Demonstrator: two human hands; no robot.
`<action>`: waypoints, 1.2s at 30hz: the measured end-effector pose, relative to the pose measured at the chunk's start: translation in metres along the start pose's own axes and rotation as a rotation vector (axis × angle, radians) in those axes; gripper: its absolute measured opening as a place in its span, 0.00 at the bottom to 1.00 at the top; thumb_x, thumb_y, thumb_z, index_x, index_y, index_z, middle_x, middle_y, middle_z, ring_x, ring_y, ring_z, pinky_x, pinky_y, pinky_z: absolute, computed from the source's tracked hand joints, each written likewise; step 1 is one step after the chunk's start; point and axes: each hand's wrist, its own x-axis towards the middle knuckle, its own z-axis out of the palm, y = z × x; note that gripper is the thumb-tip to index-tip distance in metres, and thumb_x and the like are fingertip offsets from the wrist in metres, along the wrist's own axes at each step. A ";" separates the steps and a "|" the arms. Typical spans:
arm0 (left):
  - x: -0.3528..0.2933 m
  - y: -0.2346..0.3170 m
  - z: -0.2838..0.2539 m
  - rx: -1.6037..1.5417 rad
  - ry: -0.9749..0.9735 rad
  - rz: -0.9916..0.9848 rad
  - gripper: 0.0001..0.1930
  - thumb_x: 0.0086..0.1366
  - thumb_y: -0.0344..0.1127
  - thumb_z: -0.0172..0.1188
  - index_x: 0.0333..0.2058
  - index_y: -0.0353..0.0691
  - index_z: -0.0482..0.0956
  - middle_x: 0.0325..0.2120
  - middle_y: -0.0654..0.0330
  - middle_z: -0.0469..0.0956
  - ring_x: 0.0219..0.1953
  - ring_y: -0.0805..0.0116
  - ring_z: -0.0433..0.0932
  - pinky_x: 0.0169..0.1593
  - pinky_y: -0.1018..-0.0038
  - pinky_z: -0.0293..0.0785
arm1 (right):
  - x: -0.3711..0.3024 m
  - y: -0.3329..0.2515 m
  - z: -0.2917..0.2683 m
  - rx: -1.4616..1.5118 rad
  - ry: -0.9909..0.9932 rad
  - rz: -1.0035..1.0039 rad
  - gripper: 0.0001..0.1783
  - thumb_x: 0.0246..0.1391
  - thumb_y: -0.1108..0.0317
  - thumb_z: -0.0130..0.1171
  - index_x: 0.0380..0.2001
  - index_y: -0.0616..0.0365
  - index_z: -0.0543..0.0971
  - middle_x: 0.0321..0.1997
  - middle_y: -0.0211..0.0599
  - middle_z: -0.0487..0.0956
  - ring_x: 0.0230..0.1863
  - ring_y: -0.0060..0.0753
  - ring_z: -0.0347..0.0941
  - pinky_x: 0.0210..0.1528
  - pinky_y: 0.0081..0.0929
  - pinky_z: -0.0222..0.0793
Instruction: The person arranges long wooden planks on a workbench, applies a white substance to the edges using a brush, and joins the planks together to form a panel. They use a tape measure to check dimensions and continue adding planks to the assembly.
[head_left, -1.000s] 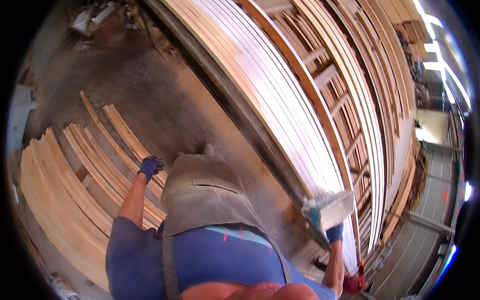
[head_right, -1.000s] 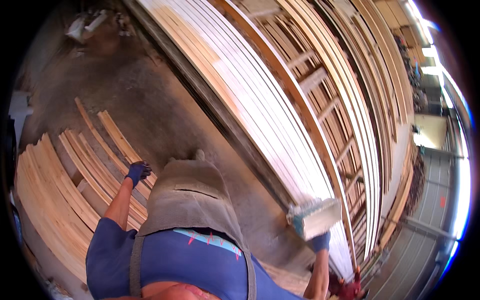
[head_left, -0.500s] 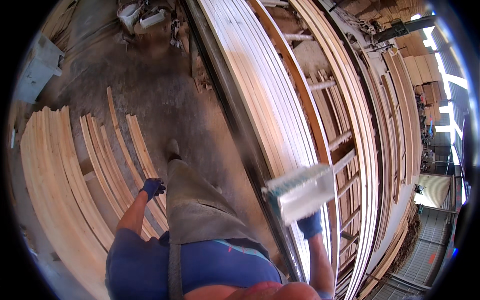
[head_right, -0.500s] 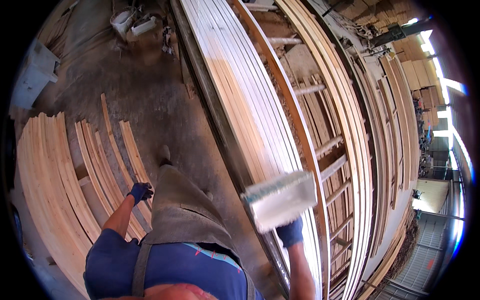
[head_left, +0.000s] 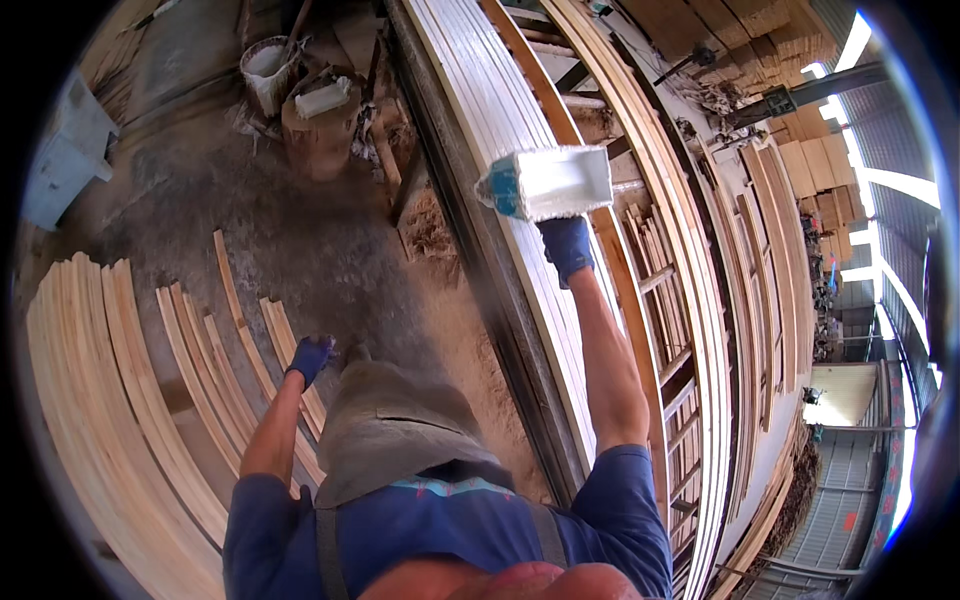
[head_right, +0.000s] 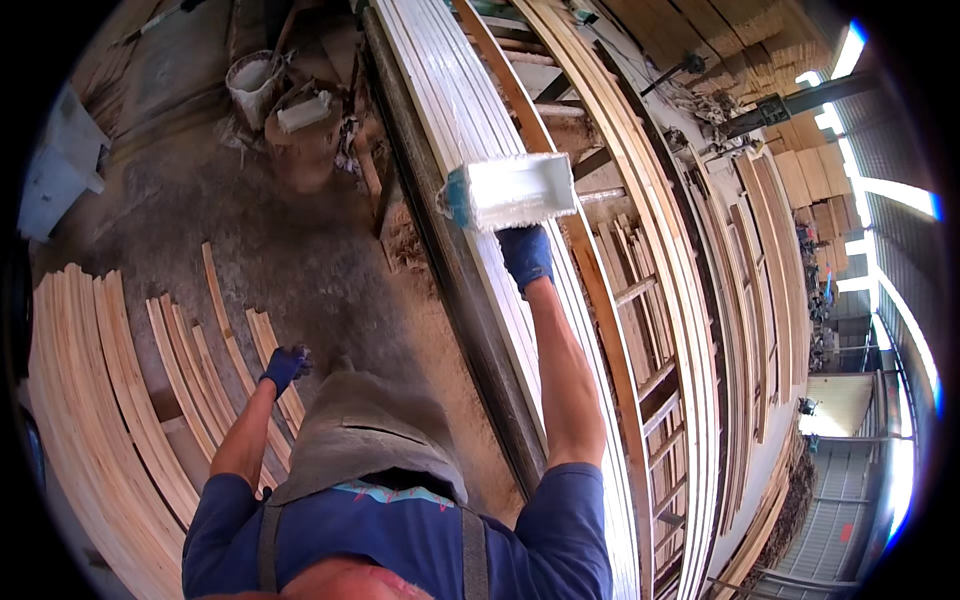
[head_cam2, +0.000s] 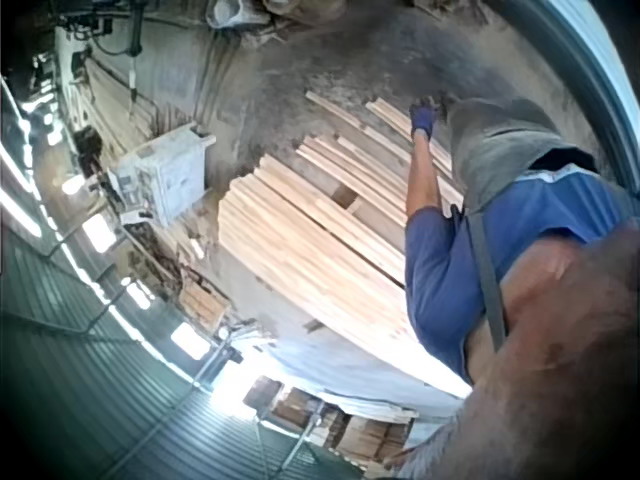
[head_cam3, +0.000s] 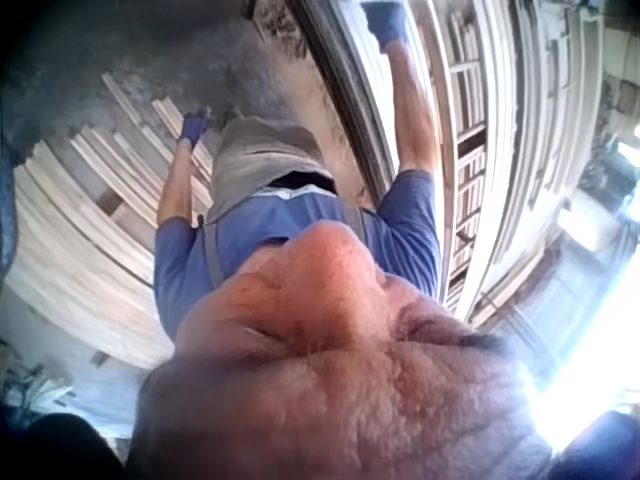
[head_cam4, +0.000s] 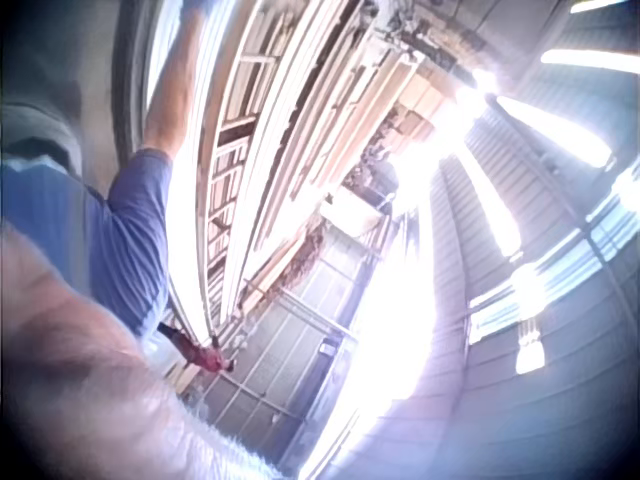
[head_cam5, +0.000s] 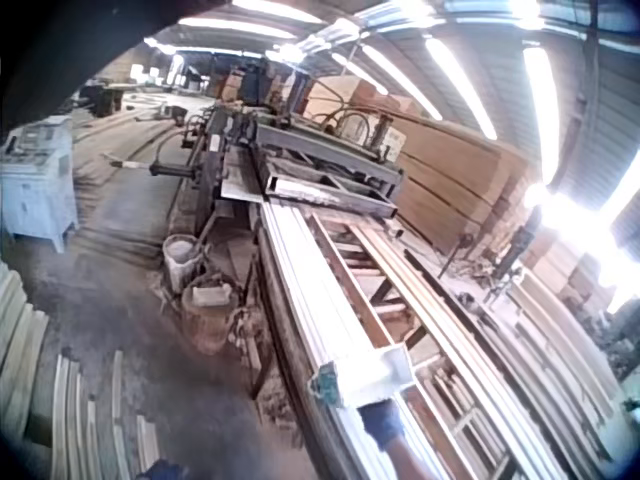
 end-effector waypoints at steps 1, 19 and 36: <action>-0.011 0.030 -0.005 -0.010 -0.013 0.011 0.15 0.69 0.47 0.49 0.42 0.43 0.76 0.31 0.59 0.83 0.27 0.71 0.81 0.32 0.75 0.74 | 0.002 0.000 -0.001 0.107 0.039 0.013 0.23 0.59 0.57 0.53 0.52 0.59 0.73 0.52 0.52 0.76 0.55 0.42 0.72 0.53 0.35 0.69; 0.063 0.081 -0.129 -0.250 0.099 -0.411 0.14 0.69 0.46 0.46 0.42 0.46 0.76 0.34 0.56 0.83 0.28 0.61 0.82 0.29 0.65 0.72 | 0.014 -0.023 0.012 0.158 0.251 -0.172 0.12 0.52 0.64 0.59 0.38 0.58 0.80 0.35 0.51 0.81 0.41 0.54 0.78 0.38 0.42 0.74; 0.153 0.050 -0.286 -0.651 0.175 -0.439 0.16 0.66 0.51 0.52 0.39 0.44 0.77 0.34 0.55 0.83 0.30 0.62 0.83 0.34 0.63 0.74 | 0.483 -0.276 0.043 0.468 0.195 -0.331 0.15 0.58 0.65 0.55 0.47 0.55 0.78 0.44 0.43 0.81 0.47 0.44 0.76 0.46 0.39 0.71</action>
